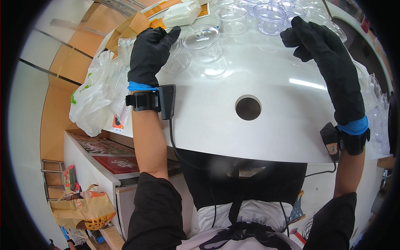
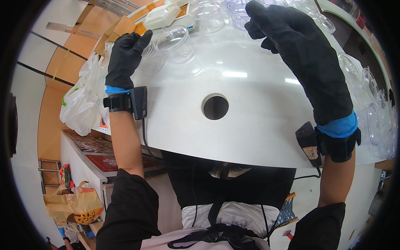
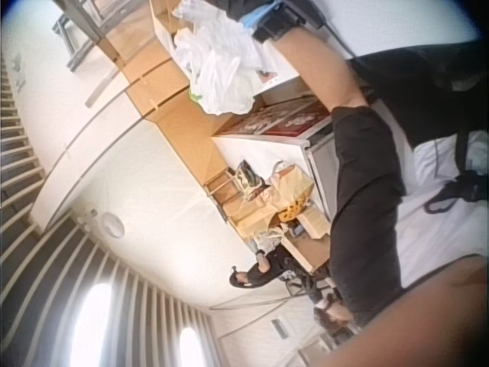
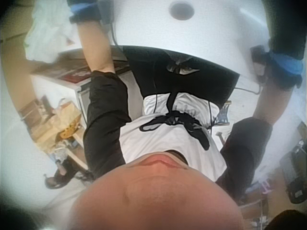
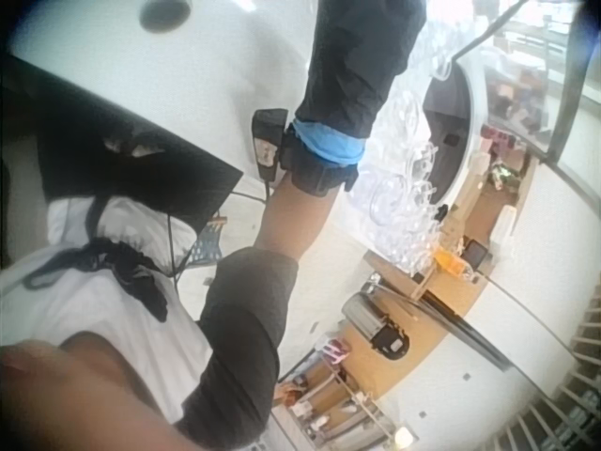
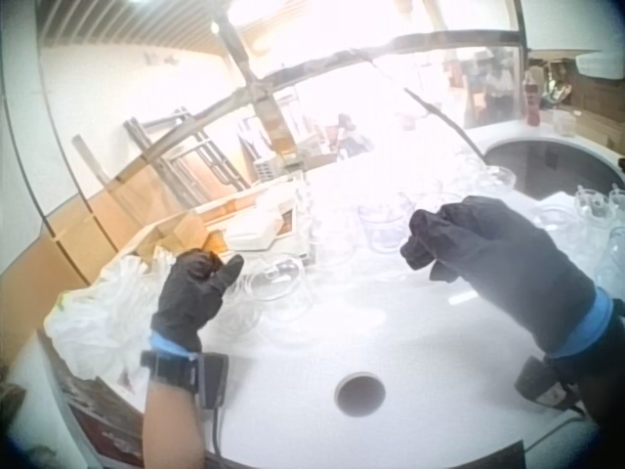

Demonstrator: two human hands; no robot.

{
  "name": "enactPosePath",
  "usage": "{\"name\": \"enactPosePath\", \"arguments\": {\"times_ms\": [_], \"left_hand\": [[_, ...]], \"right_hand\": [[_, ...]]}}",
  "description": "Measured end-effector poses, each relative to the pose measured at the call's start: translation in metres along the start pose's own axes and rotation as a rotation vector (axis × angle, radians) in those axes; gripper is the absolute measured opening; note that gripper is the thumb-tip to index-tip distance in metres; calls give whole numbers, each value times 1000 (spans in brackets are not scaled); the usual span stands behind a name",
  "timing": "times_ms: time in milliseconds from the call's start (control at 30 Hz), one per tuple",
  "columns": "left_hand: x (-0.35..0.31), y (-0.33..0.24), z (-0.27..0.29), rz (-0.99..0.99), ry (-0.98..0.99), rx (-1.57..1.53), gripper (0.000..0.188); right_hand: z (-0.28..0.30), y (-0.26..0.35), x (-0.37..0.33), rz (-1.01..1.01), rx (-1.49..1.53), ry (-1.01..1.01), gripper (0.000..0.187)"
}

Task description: The person, wearing black gloves, assembles plastic containers and lids on a white counter. They place a small white component inside a clear container, press a clear lid onto it, and then organize the finished items with others on the surface.

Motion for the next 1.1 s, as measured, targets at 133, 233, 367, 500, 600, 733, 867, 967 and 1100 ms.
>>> {"name": "enactPosePath", "arguments": {"times_ms": [133,233,367,500,600,733,867,967,1100], "left_hand": [[2,-6,7,-124,-111,-65,43],[3,-3,15,-52,-174,-173,45],[-4,0,44,22,-205,5,47],[-13,9,39,205,-26,14,55],[-14,24,35,326,-65,-174,53],[-14,25,34,326,-25,-95,48],[-16,23,25,277,151,-13,38],[-14,9,33,212,43,26,28],[-3,-1,49,-36,-302,-184,14]], "right_hand": [[1,-15,4,-125,173,10,39],[3,-15,6,-100,146,15,37],[4,-18,12,-50,123,73,33],[4,-23,11,101,4,170,32],[12,-27,13,252,-113,255,33],[16,-31,12,400,-229,353,37],[16,-37,12,495,-292,403,40],[14,-34,8,582,-324,401,39],[9,-21,5,510,-266,266,42]]}}
Point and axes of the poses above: each hand's wrist, its own x-axis towards the middle knuckle, its own z-axis out of the back of the hand, y = z × x, the point moved 6 cm from there along x, towards the middle knuckle, and after that the axes turned 8 degrees about x, right-handed, at the moved point
